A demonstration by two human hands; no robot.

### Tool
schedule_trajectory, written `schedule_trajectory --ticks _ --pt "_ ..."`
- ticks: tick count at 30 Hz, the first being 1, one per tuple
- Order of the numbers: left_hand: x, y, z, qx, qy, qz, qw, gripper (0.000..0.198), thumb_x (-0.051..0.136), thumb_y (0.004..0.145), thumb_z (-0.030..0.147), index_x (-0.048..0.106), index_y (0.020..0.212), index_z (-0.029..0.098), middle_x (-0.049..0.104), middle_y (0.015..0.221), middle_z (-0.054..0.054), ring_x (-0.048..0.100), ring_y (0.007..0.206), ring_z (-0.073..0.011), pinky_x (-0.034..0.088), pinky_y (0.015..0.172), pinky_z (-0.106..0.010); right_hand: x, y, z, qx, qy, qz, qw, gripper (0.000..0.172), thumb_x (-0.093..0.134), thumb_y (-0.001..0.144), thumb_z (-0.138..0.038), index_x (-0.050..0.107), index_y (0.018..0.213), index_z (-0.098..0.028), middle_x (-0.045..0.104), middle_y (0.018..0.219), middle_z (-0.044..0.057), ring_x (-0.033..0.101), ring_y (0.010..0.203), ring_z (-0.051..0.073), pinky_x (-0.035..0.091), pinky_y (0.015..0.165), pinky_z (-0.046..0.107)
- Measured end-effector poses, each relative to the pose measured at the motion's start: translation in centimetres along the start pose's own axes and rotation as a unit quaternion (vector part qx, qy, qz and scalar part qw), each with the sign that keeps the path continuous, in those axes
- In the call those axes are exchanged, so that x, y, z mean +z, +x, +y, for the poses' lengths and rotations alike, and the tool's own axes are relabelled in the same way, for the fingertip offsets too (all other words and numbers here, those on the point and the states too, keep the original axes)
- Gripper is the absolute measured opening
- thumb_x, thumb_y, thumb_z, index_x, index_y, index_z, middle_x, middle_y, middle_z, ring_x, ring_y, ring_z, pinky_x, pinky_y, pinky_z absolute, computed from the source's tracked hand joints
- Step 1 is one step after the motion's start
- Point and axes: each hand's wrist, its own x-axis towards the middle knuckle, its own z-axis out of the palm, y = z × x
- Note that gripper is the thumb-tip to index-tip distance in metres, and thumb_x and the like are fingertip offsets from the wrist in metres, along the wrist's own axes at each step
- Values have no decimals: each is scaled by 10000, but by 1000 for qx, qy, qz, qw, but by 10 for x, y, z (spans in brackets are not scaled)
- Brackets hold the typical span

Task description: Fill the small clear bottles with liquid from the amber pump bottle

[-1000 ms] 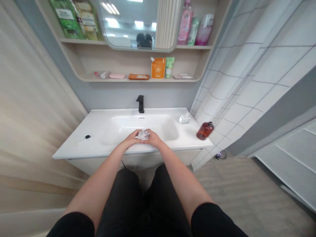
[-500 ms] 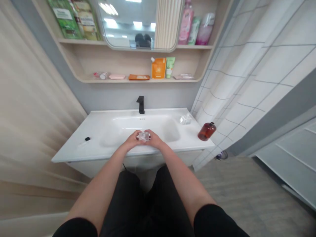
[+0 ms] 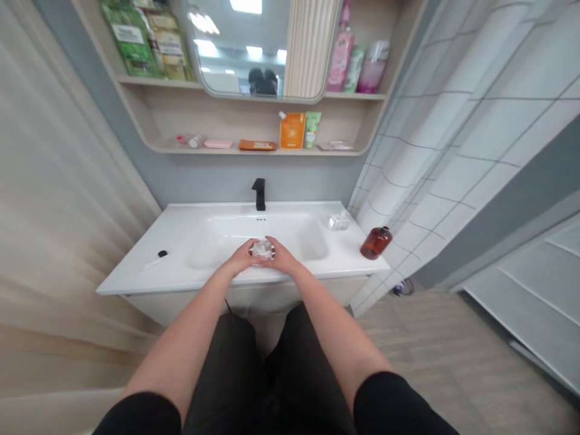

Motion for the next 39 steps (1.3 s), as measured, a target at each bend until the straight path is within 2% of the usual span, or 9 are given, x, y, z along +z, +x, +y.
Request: schedule_trajectory --ticks 3,7,13,17,20,25,30,34,39 --pt "-2 -1 -2 8 3 41 999 758 1010 551 438 659 1187 222 758 1070 -42 715 935 -244 571 886 -379 0 0 -5 13 31 6 999 1202 1026 585 -320 484 1657 -284 610 1573 159 700 1301 311 581 1134 493" --pt "-4 0 -9 14 16 89 996 783 1016 579 463 645 1226 227 753 1093 -48 721 942 -238 563 909 -378 -8 -15 -15 20 15 87 996 936 931 727 -349 548 1580 -306 600 1607 155 641 1407 337 556 1160 532" --pt "-3 5 -16 11 -9 114 993 869 1050 534 446 625 1264 242 746 1179 -65 723 953 -214 566 910 -361 -86 -98 -5 -50 -138 409 901 346 677 934 -474 657 1174 -225 723 1168 130 697 1120 308 581 1017 500" --pt "-3 5 -14 18 -28 102 994 804 1045 549 455 622 1197 236 740 1106 -35 725 929 -209 562 899 -353 -170 -153 19 -12 -233 581 779 501 759 865 -546 587 1199 -215 655 1158 108 650 1081 310 558 1038 543" --pt "-3 4 -12 13 -26 110 994 800 1051 532 449 641 1185 239 739 1082 -22 719 905 -213 564 876 -355 -221 -166 34 30 -227 626 746 874 857 749 -591 495 1433 -185 563 1462 189 615 1289 358 507 1168 588" --pt "-3 3 -12 15 -23 126 992 802 1047 539 435 659 1213 238 745 1121 -36 723 921 -219 570 888 -367 -273 -151 49 113 -153 583 790 1339 976 531 -539 317 1634 -164 441 1681 269 523 1524 423 392 1322 577" --pt "-3 4 -13 7 -30 124 992 811 1045 515 414 651 1203 245 742 1121 -33 725 915 -222 564 873 -360 -287 -136 57 169 -99 535 821 1247 1003 480 -478 435 1559 -218 683 1468 197 701 1305 404 509 1219 585" --pt "-4 4 -12 12 -31 128 991 786 1038 534 403 664 1205 240 739 1129 -38 700 893 -204 553 863 -346 -266 -121 44 164 -149 521 824 908 981 540 -531 619 1310 -214 778 1260 152 754 1165 385 567 1129 569" --pt "-5 4 -11 13 -38 152 988 768 1038 537 418 701 1204 238 744 1140 -44 669 865 -190 545 845 -341 -197 -77 17 61 -152 359 919 862 976 614 -517 629 1349 -229 800 1244 127 778 1115 345 604 1072 524"
